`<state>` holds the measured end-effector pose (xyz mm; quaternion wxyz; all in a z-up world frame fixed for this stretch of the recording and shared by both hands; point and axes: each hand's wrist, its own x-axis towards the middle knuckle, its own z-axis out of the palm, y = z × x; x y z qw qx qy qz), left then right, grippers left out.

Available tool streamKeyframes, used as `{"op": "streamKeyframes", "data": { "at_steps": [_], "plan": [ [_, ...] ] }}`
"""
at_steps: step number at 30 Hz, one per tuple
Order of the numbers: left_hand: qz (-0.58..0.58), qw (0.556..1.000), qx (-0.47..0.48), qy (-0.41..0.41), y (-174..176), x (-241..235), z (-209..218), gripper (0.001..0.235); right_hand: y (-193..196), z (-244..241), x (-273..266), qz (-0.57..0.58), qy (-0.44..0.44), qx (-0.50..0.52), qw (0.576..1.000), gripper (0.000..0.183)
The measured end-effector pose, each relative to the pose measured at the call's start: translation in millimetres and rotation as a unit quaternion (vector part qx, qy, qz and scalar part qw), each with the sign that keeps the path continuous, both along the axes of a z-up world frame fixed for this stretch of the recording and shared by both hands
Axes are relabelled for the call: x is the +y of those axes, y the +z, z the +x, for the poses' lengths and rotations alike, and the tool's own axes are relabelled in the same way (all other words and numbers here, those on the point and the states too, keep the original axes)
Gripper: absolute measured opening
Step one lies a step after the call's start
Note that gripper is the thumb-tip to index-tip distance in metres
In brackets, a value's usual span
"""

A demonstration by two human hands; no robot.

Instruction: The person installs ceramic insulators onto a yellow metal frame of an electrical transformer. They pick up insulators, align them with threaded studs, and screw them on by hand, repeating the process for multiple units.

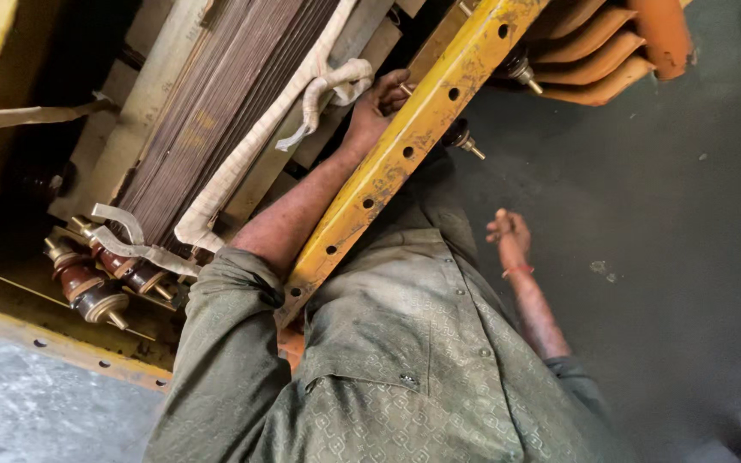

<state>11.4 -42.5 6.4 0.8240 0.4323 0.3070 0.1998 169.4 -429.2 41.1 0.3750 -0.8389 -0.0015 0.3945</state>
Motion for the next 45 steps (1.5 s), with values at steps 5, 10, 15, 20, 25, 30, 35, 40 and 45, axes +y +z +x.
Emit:
{"op": "streamKeyframes", "data": {
  "at_steps": [5,10,15,20,25,30,35,40,45],
  "plan": [
    [-0.077,0.995,-0.058,-0.006,4,-6,-4,0.077,-6,-44,-23,-0.020,0.030,-0.047,0.998,0.031],
    [-0.190,0.980,-0.044,-0.029,36,-9,-30,0.065,24,-14,7,-0.015,0.052,-0.066,0.996,0.028],
    [-0.066,0.989,0.121,-0.053,108,12,-70,0.053,29,8,62,-0.028,0.098,-0.057,0.993,0.030],
    [0.142,0.970,0.192,0.054,221,0,-87,0.058,54,46,99,-0.116,0.329,-0.111,0.931,0.036],
    [0.247,0.952,0.095,0.152,290,-44,-151,0.045,47,51,159,0.009,0.426,-0.097,0.899,0.030],
    [0.319,0.827,0.311,0.342,316,-66,-260,0.038,55,62,164,-0.088,0.329,0.035,0.940,0.035],
    [0.415,0.556,0.645,0.320,319,-62,-385,0.062,66,72,176,-0.087,0.417,0.027,0.904,0.032],
    [0.400,0.518,0.739,0.162,273,-66,-392,0.085,61,83,180,-0.082,0.441,0.034,0.893,0.027],
    [0.429,0.470,0.763,0.113,246,-51,-411,0.090,54,73,186,-0.092,0.504,-0.039,0.858,0.034]
  ]
}}
